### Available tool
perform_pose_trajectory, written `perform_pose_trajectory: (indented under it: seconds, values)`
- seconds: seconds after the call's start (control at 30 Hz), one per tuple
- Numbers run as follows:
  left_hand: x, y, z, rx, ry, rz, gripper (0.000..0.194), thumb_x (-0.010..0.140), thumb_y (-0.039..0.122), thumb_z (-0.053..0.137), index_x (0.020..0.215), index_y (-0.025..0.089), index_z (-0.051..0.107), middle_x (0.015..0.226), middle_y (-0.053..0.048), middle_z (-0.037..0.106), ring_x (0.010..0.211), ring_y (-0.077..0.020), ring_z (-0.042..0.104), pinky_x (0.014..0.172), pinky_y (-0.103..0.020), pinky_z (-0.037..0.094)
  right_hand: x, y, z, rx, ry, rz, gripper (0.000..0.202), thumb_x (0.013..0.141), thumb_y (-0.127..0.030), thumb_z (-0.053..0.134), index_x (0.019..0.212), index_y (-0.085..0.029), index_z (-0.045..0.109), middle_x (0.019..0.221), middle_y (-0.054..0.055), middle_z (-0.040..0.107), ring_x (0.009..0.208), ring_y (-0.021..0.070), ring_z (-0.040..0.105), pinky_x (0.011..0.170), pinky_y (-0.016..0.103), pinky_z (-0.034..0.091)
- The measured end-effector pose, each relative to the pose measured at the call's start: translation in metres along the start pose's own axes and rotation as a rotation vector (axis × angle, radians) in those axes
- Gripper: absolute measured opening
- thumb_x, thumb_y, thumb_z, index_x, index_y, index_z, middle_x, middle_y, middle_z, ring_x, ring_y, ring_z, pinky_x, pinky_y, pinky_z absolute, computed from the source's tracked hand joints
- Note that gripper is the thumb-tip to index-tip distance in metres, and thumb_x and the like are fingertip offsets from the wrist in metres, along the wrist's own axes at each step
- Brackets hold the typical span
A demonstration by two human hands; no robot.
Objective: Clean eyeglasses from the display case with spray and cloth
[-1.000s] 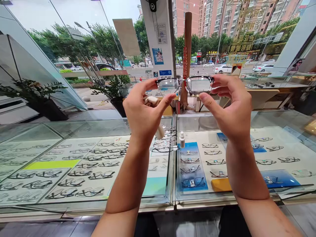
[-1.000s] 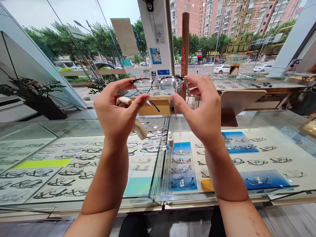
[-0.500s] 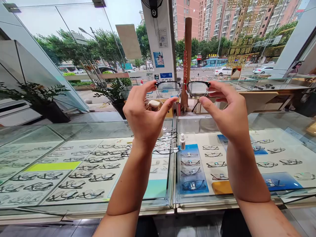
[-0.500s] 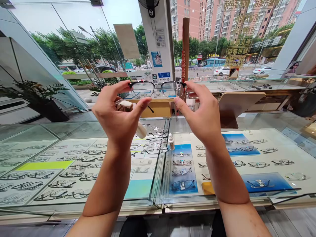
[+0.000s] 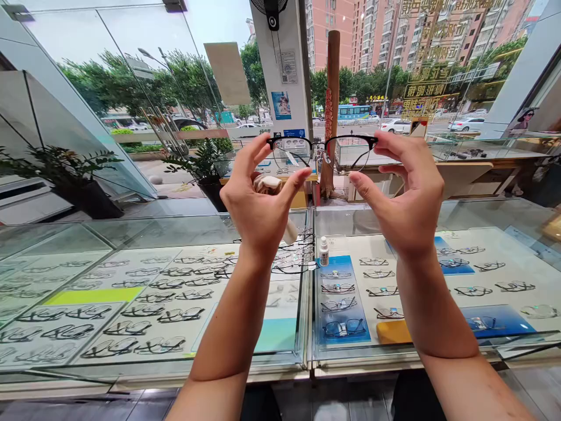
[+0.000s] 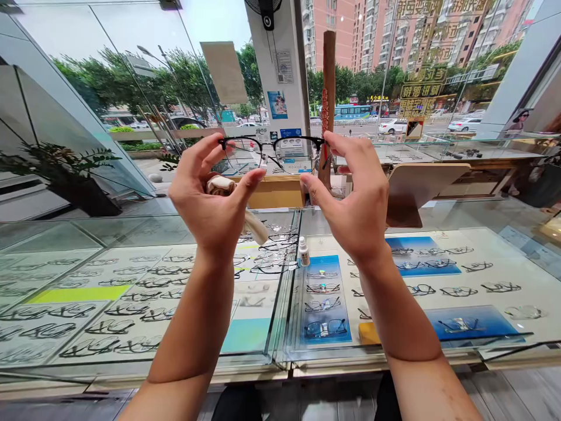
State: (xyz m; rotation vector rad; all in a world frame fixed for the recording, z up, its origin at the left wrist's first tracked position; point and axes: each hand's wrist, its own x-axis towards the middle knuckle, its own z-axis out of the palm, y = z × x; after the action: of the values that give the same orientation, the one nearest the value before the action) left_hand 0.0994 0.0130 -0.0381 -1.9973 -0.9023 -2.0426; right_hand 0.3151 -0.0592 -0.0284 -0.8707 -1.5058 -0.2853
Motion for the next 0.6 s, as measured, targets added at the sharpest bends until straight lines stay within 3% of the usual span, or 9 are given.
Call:
perform_pose_trajectory:
  seconds: [0.1, 0.27, 0.47, 0.6]
  values:
    - [-0.002, -0.002, 0.003, 0.017, 0.046, -0.004, 0.073, 0.090, 0.070, 0.079, 0.150, 0.035, 0.056, 0.154, -0.009, 0.064, 0.148, -0.0380, 0.060, 0.100, -0.053, 0.061, 0.001, 0.007, 0.003, 0.047, -0.003, 0.012, 0.042, 0.103, -0.042, 0.065, 0.145, -0.038, 0.068, 0.146, 0.009, 0.068, 0.134, 0.0374, 0.068, 0.101, 0.059, 0.065]
    - [-0.002, -0.006, 0.006, 0.037, 0.023, -0.001, 0.079, 0.092, 0.076, 0.072, 0.153, 0.030, 0.051, 0.156, -0.009, 0.063, 0.158, -0.0377, 0.046, 0.103, -0.062, 0.056, 0.002, 0.014, 0.008, 0.095, 0.059, 0.105, 0.042, 0.110, -0.053, 0.051, 0.138, -0.032, 0.074, 0.136, 0.008, 0.076, 0.127, 0.0339, 0.074, 0.104, 0.059, 0.065]
    - [-0.006, 0.004, 0.005, 0.012, 0.020, -0.018, 0.073, 0.092, 0.075, 0.071, 0.148, 0.032, 0.055, 0.156, -0.008, 0.063, 0.149, -0.0387, 0.056, 0.097, -0.059, 0.059, 0.005, 0.016, 0.008, 0.113, 0.087, 0.145, 0.044, 0.109, -0.057, 0.050, 0.133, -0.032, 0.076, 0.131, 0.008, 0.079, 0.126, 0.0345, 0.076, 0.103, 0.058, 0.066]
    - [-0.006, 0.002, 0.007, 0.012, 0.013, 0.005, 0.074, 0.094, 0.075, 0.069, 0.147, 0.025, 0.056, 0.155, -0.010, 0.063, 0.150, -0.0387, 0.057, 0.093, -0.059, 0.059, 0.008, 0.017, 0.007, 0.387, 0.120, 0.195, 0.027, 0.103, -0.046, 0.067, 0.117, -0.027, 0.080, 0.122, 0.008, 0.082, 0.118, 0.0315, 0.080, 0.105, 0.054, 0.066]
